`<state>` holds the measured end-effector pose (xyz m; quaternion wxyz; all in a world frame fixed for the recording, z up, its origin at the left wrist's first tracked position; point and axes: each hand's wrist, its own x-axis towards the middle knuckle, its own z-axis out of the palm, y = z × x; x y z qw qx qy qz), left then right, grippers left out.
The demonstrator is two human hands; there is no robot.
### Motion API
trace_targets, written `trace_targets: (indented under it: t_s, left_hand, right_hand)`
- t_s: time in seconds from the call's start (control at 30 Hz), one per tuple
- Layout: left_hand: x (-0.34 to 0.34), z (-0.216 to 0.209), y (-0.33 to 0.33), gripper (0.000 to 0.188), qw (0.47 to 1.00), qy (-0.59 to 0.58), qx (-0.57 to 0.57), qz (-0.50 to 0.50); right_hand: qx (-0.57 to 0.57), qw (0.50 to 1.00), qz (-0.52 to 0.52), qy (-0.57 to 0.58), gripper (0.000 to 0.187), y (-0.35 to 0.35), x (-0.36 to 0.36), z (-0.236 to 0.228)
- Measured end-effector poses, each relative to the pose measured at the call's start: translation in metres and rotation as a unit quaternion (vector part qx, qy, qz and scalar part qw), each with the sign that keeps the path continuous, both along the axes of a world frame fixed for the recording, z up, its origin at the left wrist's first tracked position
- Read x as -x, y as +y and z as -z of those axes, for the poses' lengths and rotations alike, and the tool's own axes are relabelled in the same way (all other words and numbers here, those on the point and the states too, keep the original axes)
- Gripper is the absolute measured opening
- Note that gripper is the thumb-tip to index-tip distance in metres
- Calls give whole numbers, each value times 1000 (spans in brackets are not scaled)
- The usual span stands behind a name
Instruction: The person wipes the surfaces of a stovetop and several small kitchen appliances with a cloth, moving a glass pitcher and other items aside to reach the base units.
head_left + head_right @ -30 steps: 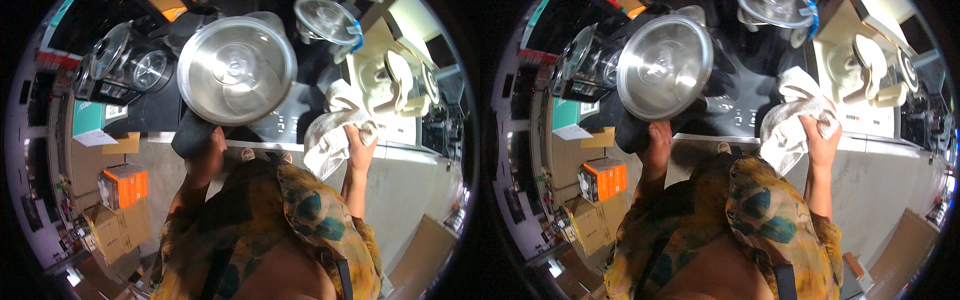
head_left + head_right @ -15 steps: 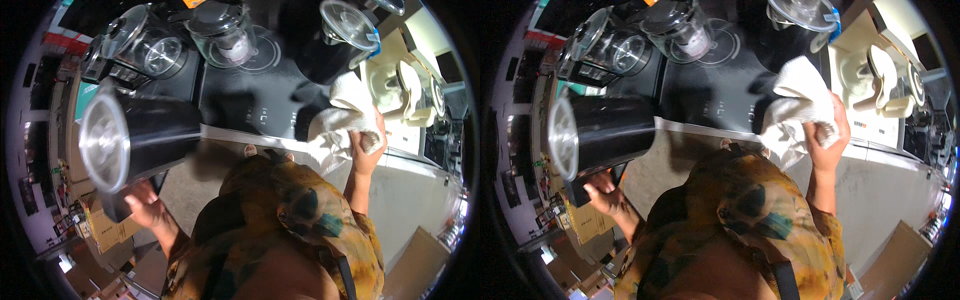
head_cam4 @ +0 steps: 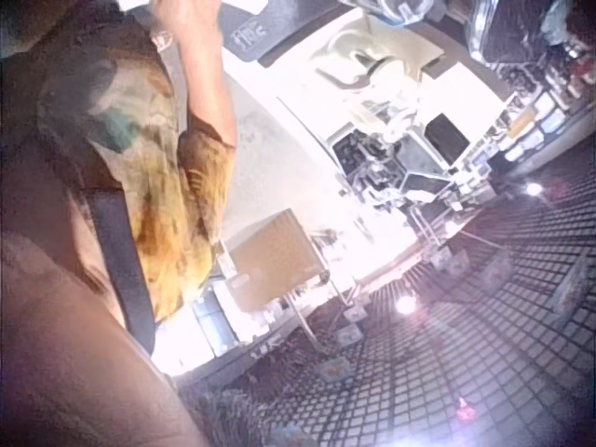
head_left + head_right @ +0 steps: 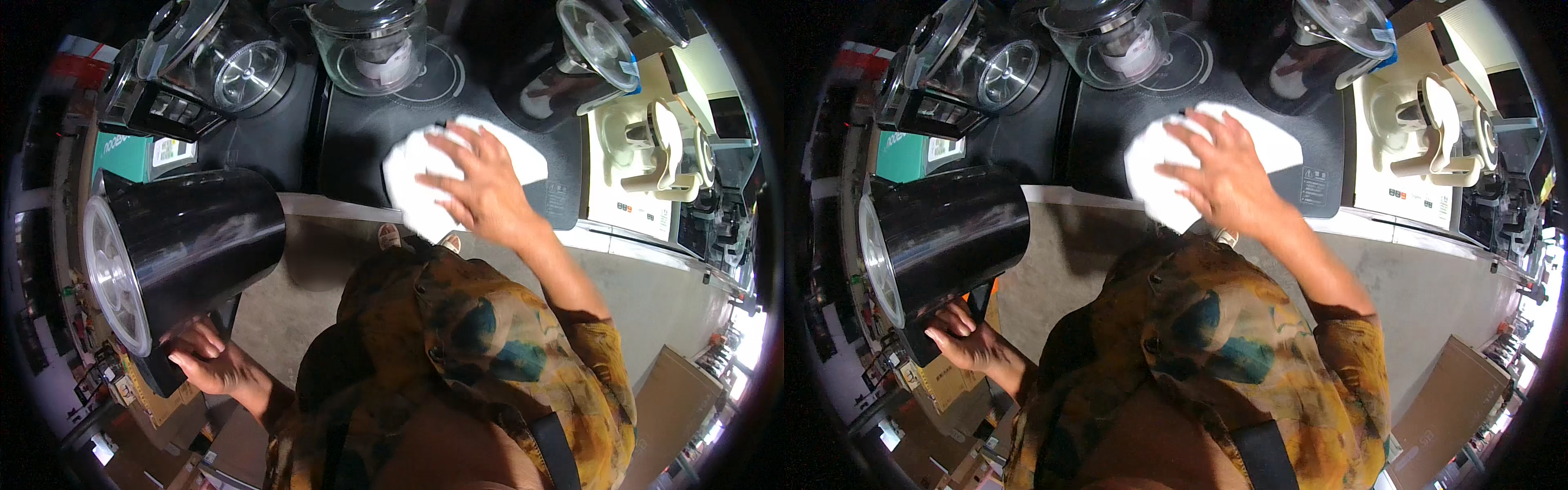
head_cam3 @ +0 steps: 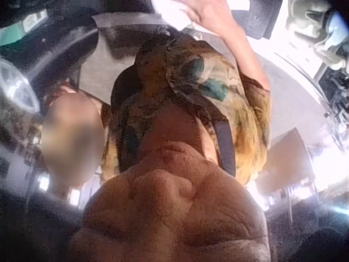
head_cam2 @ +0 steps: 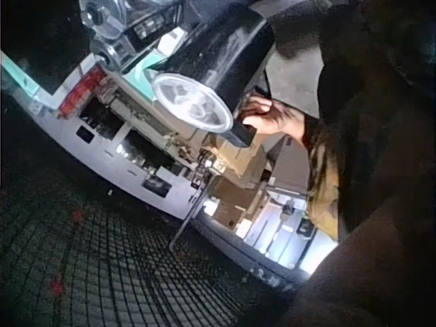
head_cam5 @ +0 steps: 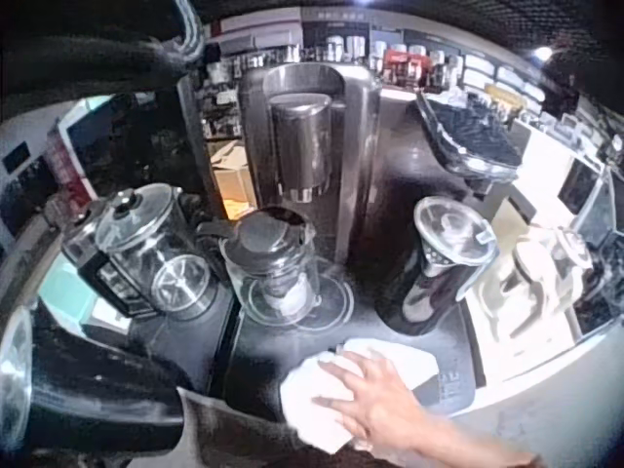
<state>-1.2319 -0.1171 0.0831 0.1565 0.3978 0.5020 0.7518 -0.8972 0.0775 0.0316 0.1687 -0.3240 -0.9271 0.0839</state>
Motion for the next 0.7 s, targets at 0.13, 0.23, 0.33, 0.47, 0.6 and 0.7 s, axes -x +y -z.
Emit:
trace_targets:
  t_s: [0.13, 0.23, 0.33, 0.47, 0.6, 0.7]
  left_hand:
    - [15, 1, 2, 42, 1000, -2, 9, 21]
    - [24, 4, 4, 42, 999, -15, 8, 27]
    - [20, 2, 3, 43, 1000, -10, 7, -23]
    - [24, 1, 10, 44, 997, -53, 15, -59]
    - [31, 3, 21, 48, 1000, -13, 9, 5]
    - [17, -2, 27, 49, 1000, -5, 24, -10]
  right_hand:
    - [-126, 977, 170, 29, 36, 50, 31, 15]
    - [-113, 979, 165, -44, 46, 21, 55, 6]
    - [-40, 999, 30, -15, 46, -11, 93, 6]
    - [-63, 991, -2, 118, 31, 18, 136, 28]
    - [13, 993, -43, 111, 27, 22, 94, 16]
    - [12, 995, 75, 57, 37, -3, 10, 10]
